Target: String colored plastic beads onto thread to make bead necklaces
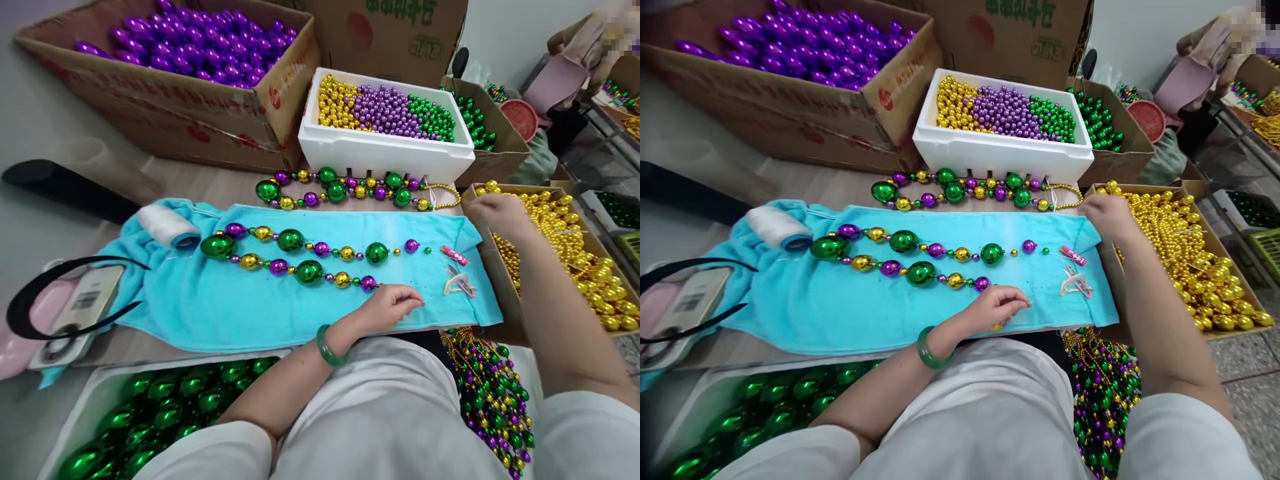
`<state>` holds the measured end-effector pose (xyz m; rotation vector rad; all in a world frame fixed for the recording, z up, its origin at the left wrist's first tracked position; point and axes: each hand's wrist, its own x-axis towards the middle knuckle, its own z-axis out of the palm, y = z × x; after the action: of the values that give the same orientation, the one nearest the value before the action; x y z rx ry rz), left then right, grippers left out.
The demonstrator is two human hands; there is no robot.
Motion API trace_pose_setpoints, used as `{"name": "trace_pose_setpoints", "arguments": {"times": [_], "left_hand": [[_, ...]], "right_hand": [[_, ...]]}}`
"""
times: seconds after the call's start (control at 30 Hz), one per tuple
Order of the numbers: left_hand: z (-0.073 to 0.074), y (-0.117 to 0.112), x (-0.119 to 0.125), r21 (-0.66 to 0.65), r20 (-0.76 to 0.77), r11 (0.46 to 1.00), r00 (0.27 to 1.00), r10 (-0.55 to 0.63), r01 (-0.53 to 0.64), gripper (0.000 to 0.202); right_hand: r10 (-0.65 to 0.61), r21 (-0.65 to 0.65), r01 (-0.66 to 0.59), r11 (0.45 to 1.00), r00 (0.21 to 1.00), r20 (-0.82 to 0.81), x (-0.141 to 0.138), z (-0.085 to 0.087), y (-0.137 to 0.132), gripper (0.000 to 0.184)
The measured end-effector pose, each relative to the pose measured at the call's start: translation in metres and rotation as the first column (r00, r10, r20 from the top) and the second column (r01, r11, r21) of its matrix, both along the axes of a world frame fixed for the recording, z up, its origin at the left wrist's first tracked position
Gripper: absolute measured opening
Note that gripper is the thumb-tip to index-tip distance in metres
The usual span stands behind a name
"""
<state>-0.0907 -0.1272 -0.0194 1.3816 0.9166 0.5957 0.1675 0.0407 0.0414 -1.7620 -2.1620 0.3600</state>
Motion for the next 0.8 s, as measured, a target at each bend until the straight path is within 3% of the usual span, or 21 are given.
{"name": "trace_pose_setpoints", "arguments": {"times": [0.1, 0.2, 0.33, 0.47, 0.57, 0.63, 0.7, 0.8], "left_hand": [[0.0, -0.002, 0.008, 0.119, -0.033, 0.993, 0.999, -0.021, 0.024, 0.023], [-0.001, -0.004, 0.011, 0.18, -0.056, 0.984, 0.998, -0.004, 0.014, 0.023], [-0.002, -0.003, 0.013, 0.117, -0.041, 0.993, 0.998, 0.041, -0.036, 0.027], [0.002, 0.008, 0.02, 0.114, -0.028, 0.991, 0.997, 0.067, -0.064, 0.028], [0.006, 0.021, 0.031, 0.261, -0.062, 0.962, 0.994, 0.095, -0.075, 0.027], [0.005, 0.028, 0.041, 0.431, -0.098, 0.899, 0.986, 0.133, -0.078, 0.024], [0.0, 0.035, 0.052, 0.59, -0.121, 0.799, 0.966, 0.227, -0.114, 0.023], [-0.008, 0.044, 0.064, 0.697, -0.093, 0.674, 0.9, 0.425, -0.246, 0.021]], "right_hand": [[0.033, -0.161, -0.011, 0.987, 0.991, 0.13, -0.024, -0.036, 0.003, 0.016], [0.021, -0.227, 0.021, 0.974, 0.983, 0.185, -0.04, -0.069, -0.004, 0.019], [-0.002, -0.312, 0.061, 0.948, 0.982, 0.188, -0.038, -0.086, -0.022, 0.019], [-0.04, -0.331, 0.072, 0.941, 0.994, 0.1, -0.035, -0.084, -0.034, 0.013], [-0.086, -0.376, 0.066, 0.924, 0.996, -0.038, -0.037, -0.071, -0.036, 0.01], [-0.102, -0.451, 0.017, 0.892, 0.981, -0.165, -0.038, -0.058, -0.038, 0.009], [-0.109, -0.534, -0.07, 0.843, 0.949, -0.296, -0.039, -0.044, -0.042, 0.008], [-0.124, -0.621, -0.188, 0.761, 0.898, -0.423, -0.039, -0.026, -0.051, 0.005]]}}
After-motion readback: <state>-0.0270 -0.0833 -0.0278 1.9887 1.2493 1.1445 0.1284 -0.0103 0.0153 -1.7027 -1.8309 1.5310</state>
